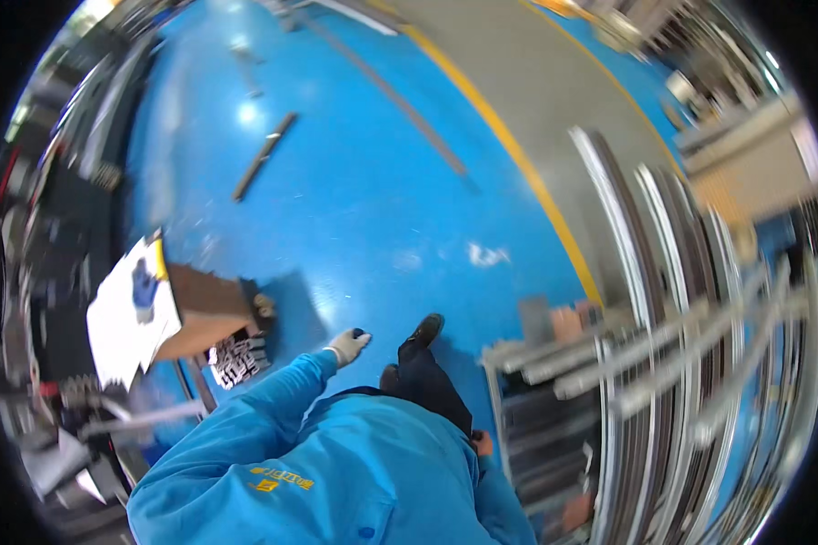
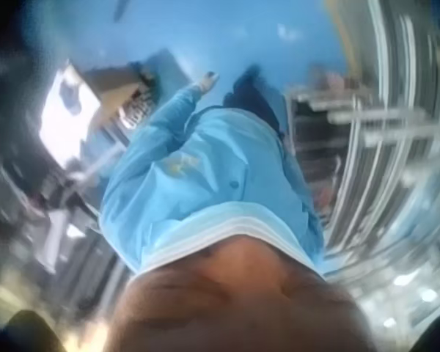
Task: Measures metal bars, operates a fabrication machine using a touch interface, and reviews printed specifications.
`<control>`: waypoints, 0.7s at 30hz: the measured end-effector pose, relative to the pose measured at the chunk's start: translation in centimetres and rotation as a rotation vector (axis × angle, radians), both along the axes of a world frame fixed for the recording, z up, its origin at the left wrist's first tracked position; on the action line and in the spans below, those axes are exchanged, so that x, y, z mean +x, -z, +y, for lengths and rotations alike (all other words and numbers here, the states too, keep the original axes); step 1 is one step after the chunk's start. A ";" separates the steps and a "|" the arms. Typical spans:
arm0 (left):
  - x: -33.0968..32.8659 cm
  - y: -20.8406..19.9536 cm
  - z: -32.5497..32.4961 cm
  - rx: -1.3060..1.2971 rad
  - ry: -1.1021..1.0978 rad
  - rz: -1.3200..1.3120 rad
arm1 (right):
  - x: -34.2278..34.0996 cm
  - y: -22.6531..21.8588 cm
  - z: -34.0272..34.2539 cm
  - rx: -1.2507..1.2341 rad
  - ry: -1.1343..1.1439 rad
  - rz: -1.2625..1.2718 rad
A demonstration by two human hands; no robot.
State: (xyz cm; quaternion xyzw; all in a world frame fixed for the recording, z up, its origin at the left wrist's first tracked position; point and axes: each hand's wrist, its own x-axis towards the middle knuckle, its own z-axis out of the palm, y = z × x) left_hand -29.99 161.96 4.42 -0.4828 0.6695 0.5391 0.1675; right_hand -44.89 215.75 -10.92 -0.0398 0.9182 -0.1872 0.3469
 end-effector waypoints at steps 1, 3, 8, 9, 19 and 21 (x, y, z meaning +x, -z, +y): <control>0.5 -0.3 -1.9 -0.018 -0.082 -0.012 | -1.1 0.2 -2.4 -0.002 -0.089 -0.016; 1.0 -0.7 -5.1 0.032 -0.153 0.038 | -5.2 -0.6 -7.6 -0.003 -0.260 -0.040; 3.2 -2.4 -15.0 -0.017 -0.322 0.115 | -16.0 -3.1 -31.0 0.001 -0.571 -0.040; 4.6 -2.4 -16.9 -0.076 -0.444 0.059 | -17.9 -4.5 -35.5 -0.003 -0.612 -0.033; 14.3 -2.5 -29.9 0.026 -1.345 0.383 | -26.3 -14.3 -88.6 -0.224 -0.875 0.028; 13.4 -5.9 -34.2 0.104 -1.456 0.500 | -25.6 -15.9 -96.3 -0.209 -0.905 0.019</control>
